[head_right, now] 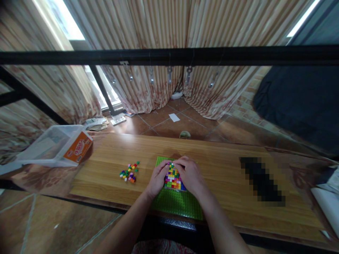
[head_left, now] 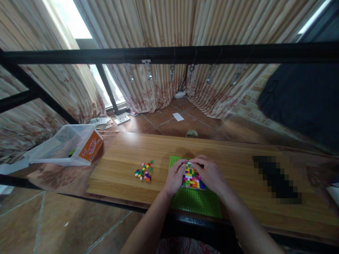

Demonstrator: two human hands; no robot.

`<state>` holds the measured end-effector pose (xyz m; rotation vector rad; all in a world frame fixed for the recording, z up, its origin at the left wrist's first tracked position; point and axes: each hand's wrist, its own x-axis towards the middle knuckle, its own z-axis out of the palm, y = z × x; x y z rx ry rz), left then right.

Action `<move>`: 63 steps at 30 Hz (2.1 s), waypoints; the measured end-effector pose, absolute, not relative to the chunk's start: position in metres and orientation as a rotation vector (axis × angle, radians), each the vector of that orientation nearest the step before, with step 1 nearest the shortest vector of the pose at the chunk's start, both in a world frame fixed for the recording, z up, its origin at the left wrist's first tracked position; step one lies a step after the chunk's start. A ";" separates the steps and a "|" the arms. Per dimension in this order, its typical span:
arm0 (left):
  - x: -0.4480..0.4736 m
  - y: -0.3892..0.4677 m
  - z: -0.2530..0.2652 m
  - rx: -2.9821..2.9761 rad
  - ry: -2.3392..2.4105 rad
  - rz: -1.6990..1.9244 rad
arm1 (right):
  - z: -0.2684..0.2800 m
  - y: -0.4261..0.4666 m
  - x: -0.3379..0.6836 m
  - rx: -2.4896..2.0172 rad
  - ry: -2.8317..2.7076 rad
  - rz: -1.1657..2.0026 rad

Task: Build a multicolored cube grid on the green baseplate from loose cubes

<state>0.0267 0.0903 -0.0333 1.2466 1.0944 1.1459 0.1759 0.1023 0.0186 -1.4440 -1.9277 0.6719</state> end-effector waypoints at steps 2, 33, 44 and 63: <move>0.027 0.090 -0.033 1.244 1.097 1.141 | 0.016 0.103 0.177 -1.426 -1.888 0.720; 0.028 0.090 -0.038 1.287 1.129 1.146 | 0.007 0.106 0.176 -1.432 -1.551 1.065; 0.028 0.088 -0.035 1.317 1.073 1.181 | -0.005 0.103 0.177 -1.399 -1.261 1.285; 0.027 0.091 -0.032 1.321 1.124 1.247 | -0.005 0.111 0.159 -1.467 -1.479 0.933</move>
